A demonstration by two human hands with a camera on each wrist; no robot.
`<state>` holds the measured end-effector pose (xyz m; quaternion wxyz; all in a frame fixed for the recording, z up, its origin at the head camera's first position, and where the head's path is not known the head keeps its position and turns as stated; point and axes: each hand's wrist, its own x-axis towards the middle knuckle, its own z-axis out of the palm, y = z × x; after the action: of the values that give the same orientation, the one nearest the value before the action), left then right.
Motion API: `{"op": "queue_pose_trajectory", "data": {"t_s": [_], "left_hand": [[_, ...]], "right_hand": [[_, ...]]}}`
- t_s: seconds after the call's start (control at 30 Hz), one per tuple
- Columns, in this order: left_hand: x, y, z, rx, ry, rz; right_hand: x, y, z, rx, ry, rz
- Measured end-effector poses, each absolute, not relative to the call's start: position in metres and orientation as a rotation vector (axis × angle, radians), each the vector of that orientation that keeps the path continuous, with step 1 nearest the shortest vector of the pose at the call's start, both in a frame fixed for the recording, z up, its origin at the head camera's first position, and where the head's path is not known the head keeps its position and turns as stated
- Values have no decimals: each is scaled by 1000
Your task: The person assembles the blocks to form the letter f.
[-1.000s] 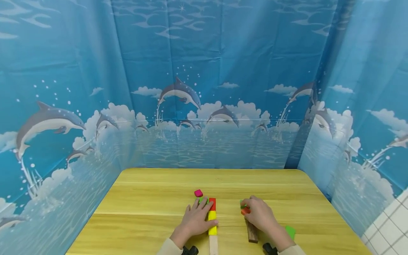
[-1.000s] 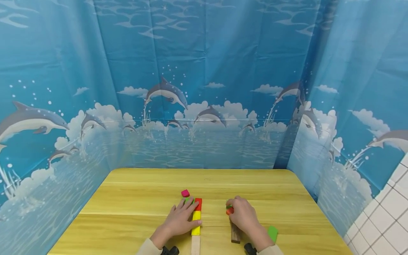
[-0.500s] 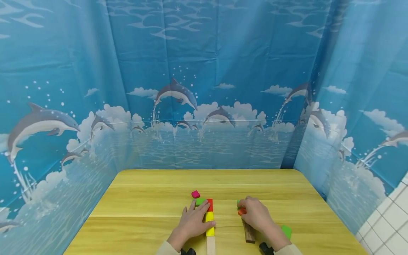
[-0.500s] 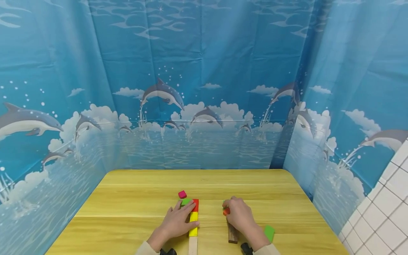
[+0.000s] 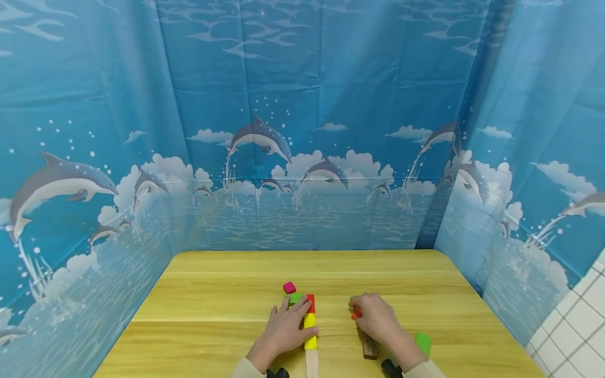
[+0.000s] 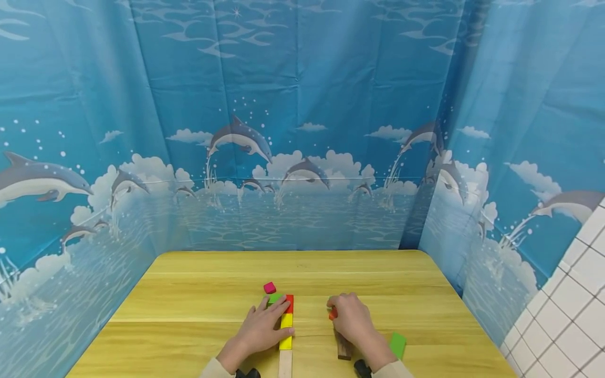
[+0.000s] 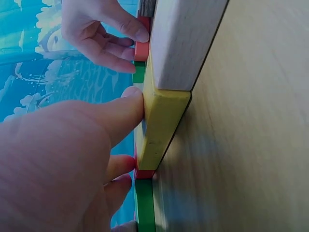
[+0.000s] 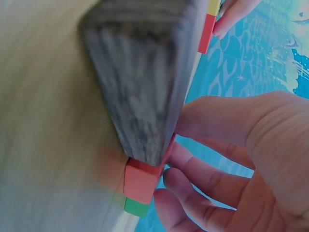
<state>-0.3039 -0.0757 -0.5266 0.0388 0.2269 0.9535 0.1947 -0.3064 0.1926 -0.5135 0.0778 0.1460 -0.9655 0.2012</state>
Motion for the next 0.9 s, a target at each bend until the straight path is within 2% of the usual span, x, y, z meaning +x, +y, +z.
{"op": "queue_pose_trajectory", "data": {"t_s": [0.9], "left_hand": [[-303,-79,-527,719,2929,617]], "right_hand": [[-309,175,-511,499,-2829,566]]}}
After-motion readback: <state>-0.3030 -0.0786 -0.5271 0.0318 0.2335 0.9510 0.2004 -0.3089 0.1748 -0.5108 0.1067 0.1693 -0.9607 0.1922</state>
